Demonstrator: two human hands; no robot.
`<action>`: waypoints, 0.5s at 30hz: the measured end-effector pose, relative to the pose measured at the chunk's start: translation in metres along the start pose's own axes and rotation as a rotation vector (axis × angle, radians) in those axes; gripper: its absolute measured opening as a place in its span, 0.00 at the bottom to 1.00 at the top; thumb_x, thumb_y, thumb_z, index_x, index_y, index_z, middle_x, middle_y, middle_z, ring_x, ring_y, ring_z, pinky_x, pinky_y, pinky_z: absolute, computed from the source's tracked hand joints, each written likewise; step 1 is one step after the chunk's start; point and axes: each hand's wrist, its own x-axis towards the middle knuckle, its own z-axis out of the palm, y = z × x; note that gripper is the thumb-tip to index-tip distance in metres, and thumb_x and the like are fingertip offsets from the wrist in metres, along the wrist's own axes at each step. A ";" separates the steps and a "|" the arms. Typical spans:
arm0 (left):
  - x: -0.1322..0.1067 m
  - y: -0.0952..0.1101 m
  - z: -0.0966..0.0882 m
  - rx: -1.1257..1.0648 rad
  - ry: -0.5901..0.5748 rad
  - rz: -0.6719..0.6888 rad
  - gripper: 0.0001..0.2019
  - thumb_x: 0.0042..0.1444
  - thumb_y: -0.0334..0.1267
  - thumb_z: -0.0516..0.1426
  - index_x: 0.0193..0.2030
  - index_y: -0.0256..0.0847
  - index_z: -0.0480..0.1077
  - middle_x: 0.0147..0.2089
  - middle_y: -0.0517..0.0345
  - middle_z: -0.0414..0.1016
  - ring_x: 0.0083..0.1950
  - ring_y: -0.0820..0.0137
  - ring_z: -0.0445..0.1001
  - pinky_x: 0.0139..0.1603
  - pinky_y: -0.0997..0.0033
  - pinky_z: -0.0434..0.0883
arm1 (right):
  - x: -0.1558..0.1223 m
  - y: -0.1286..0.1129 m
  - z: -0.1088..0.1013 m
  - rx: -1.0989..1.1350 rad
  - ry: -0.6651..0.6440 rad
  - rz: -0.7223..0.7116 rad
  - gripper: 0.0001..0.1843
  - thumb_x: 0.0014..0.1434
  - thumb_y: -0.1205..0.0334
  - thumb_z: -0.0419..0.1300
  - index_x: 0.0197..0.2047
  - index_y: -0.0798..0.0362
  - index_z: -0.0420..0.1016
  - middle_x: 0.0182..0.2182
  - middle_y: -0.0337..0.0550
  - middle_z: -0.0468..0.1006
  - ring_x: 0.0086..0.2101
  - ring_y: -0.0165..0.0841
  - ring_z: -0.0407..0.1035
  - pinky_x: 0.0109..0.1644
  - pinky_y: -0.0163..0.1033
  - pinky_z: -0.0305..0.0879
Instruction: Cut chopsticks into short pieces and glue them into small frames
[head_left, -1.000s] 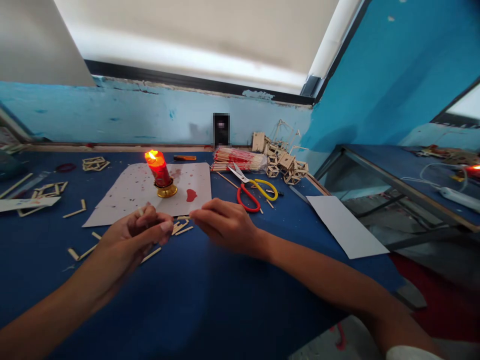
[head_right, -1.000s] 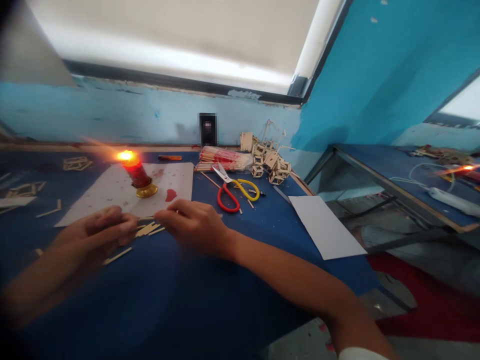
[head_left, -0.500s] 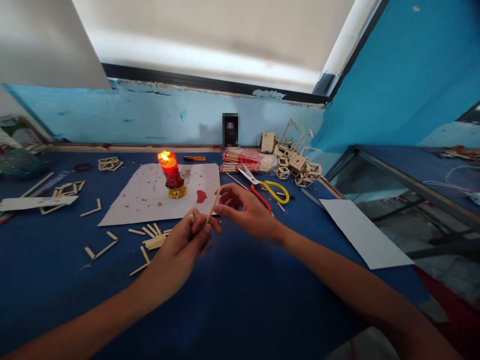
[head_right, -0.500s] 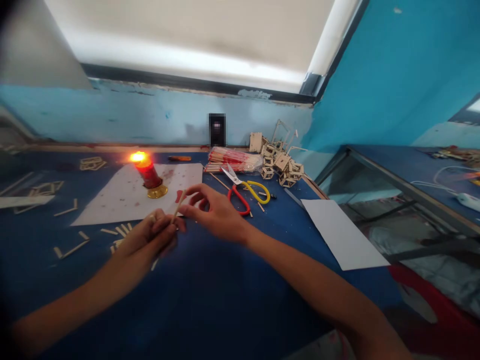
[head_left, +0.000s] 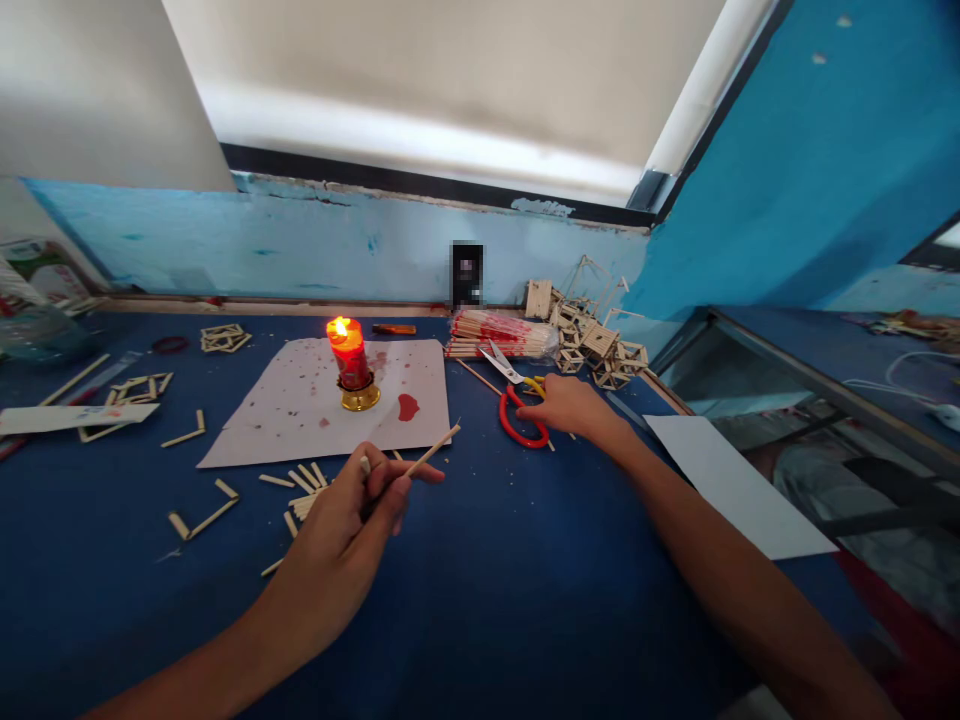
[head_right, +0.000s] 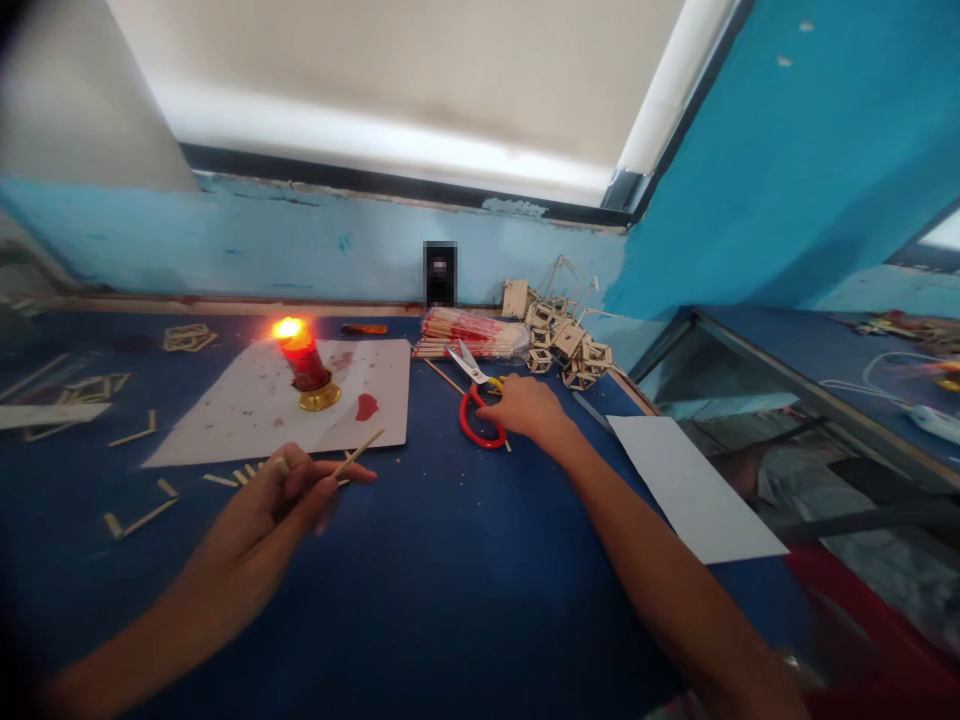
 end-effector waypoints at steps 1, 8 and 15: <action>0.000 0.000 -0.001 -0.002 -0.007 0.000 0.17 0.69 0.48 0.56 0.33 0.47 0.54 0.44 0.55 0.79 0.36 0.65 0.69 0.35 0.64 0.68 | 0.002 -0.002 0.002 0.012 0.013 0.007 0.30 0.53 0.36 0.66 0.41 0.57 0.78 0.40 0.60 0.83 0.40 0.52 0.79 0.38 0.45 0.68; -0.002 0.000 -0.010 0.117 0.038 0.116 0.16 0.71 0.45 0.54 0.34 0.48 0.54 0.46 0.57 0.82 0.34 0.67 0.70 0.35 0.63 0.66 | 0.005 0.012 -0.004 0.227 0.118 -0.025 0.26 0.48 0.41 0.70 0.38 0.56 0.76 0.31 0.52 0.79 0.31 0.44 0.73 0.30 0.42 0.63; -0.006 0.001 -0.015 0.086 0.097 0.285 0.14 0.70 0.36 0.55 0.33 0.48 0.55 0.44 0.59 0.85 0.48 0.61 0.82 0.46 0.60 0.73 | -0.021 0.000 -0.012 0.662 0.096 -0.554 0.47 0.61 0.19 0.34 0.44 0.51 0.74 0.32 0.45 0.74 0.28 0.35 0.68 0.31 0.41 0.68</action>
